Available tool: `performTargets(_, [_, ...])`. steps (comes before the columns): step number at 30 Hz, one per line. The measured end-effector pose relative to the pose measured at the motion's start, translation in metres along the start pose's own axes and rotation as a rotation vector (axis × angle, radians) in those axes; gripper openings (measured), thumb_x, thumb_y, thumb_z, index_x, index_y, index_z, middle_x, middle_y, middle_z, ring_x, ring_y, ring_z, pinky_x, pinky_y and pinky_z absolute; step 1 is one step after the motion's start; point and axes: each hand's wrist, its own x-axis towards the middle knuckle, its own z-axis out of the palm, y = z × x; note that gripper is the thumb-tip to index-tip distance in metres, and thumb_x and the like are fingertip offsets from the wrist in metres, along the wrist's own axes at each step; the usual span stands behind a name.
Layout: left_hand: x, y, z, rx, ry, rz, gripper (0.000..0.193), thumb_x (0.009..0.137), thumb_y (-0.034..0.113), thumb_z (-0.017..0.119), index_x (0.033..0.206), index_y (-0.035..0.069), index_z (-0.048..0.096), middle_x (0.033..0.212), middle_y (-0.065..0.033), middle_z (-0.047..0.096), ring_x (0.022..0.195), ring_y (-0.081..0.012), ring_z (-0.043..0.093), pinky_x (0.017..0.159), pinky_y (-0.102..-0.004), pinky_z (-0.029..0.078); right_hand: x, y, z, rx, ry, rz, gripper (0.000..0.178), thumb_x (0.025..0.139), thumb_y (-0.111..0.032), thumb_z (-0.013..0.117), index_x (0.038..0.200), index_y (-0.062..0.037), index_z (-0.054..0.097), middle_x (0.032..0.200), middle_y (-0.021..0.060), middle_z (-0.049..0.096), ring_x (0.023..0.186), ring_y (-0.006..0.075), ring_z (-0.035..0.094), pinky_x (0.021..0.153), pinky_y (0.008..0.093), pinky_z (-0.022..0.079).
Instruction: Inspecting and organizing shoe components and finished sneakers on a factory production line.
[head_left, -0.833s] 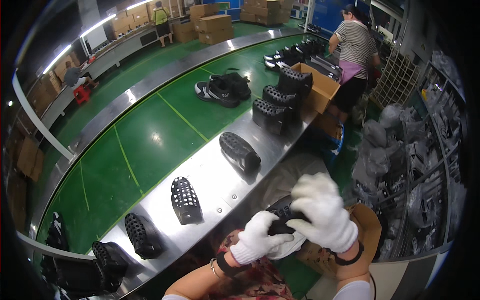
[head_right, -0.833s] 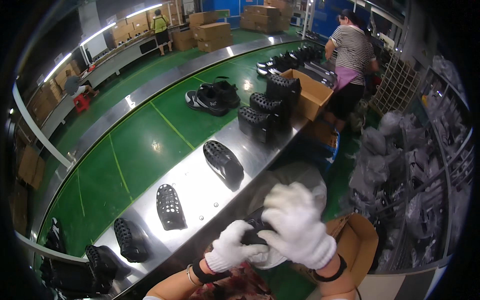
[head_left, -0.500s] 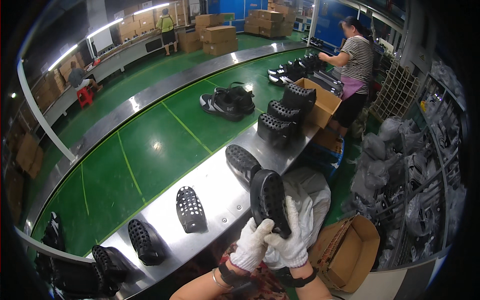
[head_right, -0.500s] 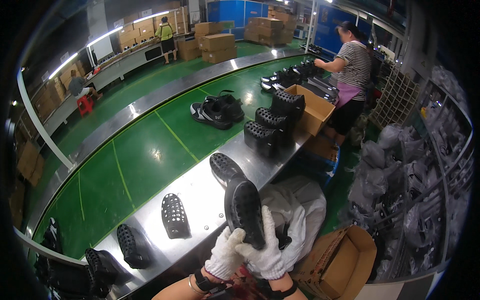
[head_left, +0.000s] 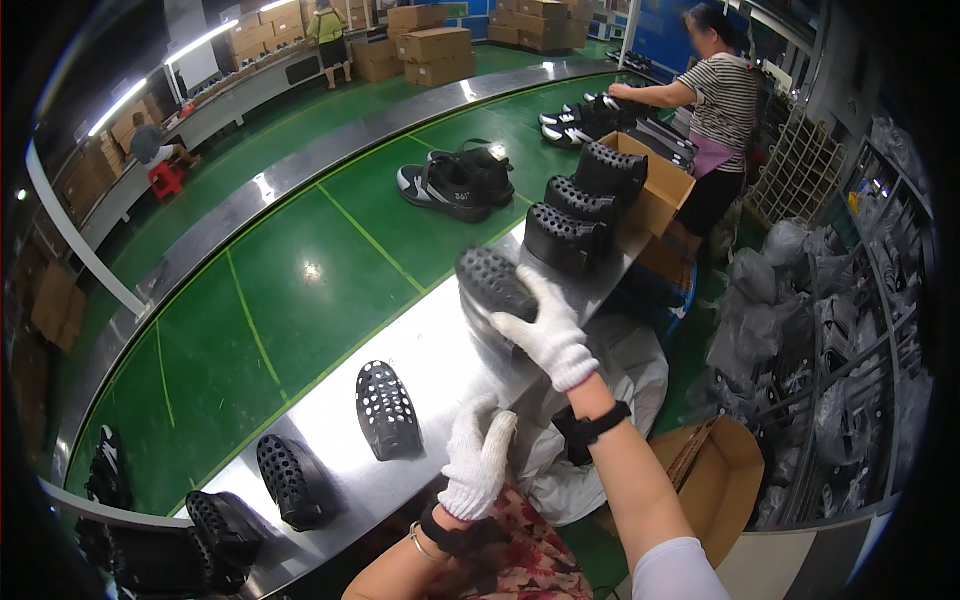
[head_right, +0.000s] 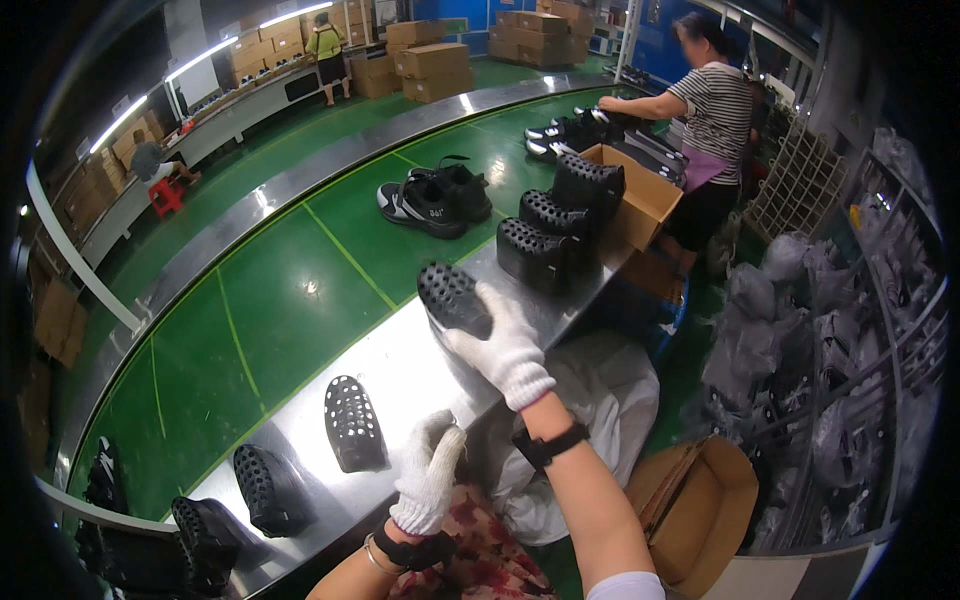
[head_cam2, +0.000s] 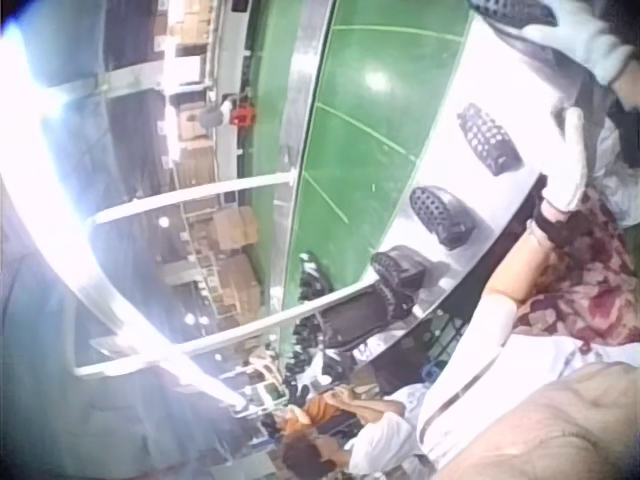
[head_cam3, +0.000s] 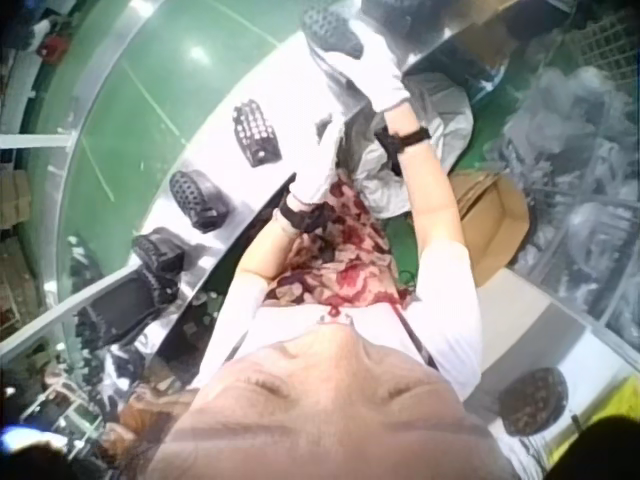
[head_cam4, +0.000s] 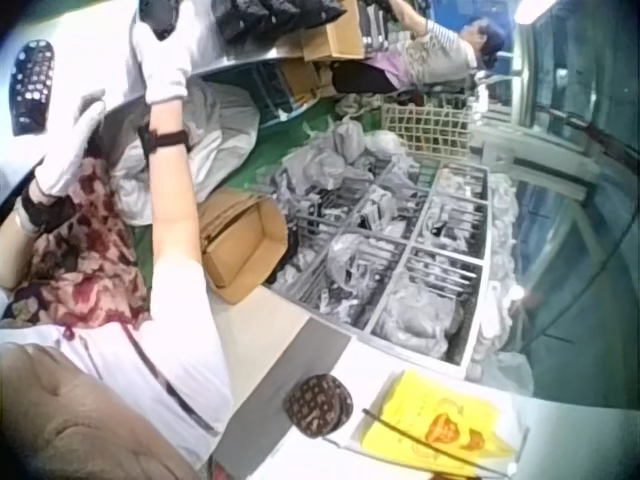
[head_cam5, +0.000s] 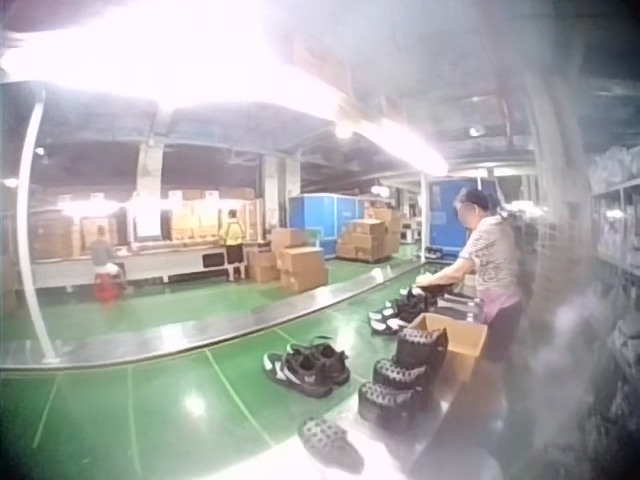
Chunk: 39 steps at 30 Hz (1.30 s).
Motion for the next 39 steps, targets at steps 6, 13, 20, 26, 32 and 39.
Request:
performTargets(6, [0.005,-0.011,0.001,0.192,0.031,0.096,0.038,0.098,0.015,0.071,0.13,-0.003,0.062,0.116,-0.0166,0.069,0.105,-0.0236,0.067,0.094,-0.0371,0.054,-0.003,0.008,0.005,-0.051,0.003,0.033,0.081,0.078,-0.045,0.087,0.143,-0.006,0.059,0.145,0.023,0.058,0.136,0.0385,0.055,0.116,0.0455,0.043])
performTargets(13, [-0.003,-0.044,0.016,0.336,-0.227,0.056,0.038,0.1,0.012,0.068,0.134,-0.003,0.061,0.117,-0.0155,0.071,0.104,-0.0236,0.069,0.093,-0.035,0.056,-0.092,0.116,-0.109,0.489,0.314,0.039,0.04,0.098,-0.013,0.073,0.134,0.0016,0.064,0.127,0.017,0.071,0.118,0.0223,0.068,0.103,0.0331,0.054])
performTargets(20, [0.002,-0.086,0.067,0.759,-0.414,0.211,0.07,0.092,0.026,0.078,0.149,0.002,0.046,0.134,-0.0269,0.058,0.117,-0.0474,0.059,0.099,-0.0515,0.051,-0.257,0.268,-0.042,-0.284,0.029,0.742,0.039,0.09,-0.028,0.067,0.118,-0.0018,0.068,0.107,0.0276,0.069,0.1,0.0423,0.068,0.085,0.0504,0.055])
performTargets(26, [-0.007,-0.088,0.064,0.726,-0.424,0.388,0.057,0.093,0.018,0.075,0.141,-0.001,0.052,0.135,-0.0259,0.059,0.123,-0.046,0.058,0.106,-0.0512,0.048,-0.262,0.345,0.018,-0.307,-0.093,0.961,0.049,0.094,-0.033,0.06,0.137,-0.0093,0.062,0.139,0.0269,0.063,0.128,0.0438,0.062,0.106,0.0499,0.051])
performTargets(32, [-0.011,-0.084,0.039,0.733,-0.378,0.452,0.046,0.101,0.019,0.069,0.139,-0.003,0.057,0.133,-0.0271,0.063,0.12,-0.0448,0.062,0.103,-0.0472,0.051,-0.244,0.401,0.046,-0.314,-0.114,1.174,0.045,0.099,-0.022,0.052,0.141,-0.0078,0.061,0.146,0.0249,0.059,0.138,0.0423,0.054,0.114,0.0483,0.046])
performTargets(39, [-0.009,-0.081,0.04,0.7,-0.392,0.384,0.043,0.1,0.019,0.068,0.138,0.0,0.06,0.132,-0.0241,0.065,0.121,-0.042,0.063,0.103,-0.0459,0.051,-0.265,0.366,0.012,-0.465,0.02,0.94,0.029,0.095,-0.023,0.06,0.115,-0.0056,0.071,0.12,0.0217,0.071,0.113,0.0433,0.067,0.093,0.0498,0.054])
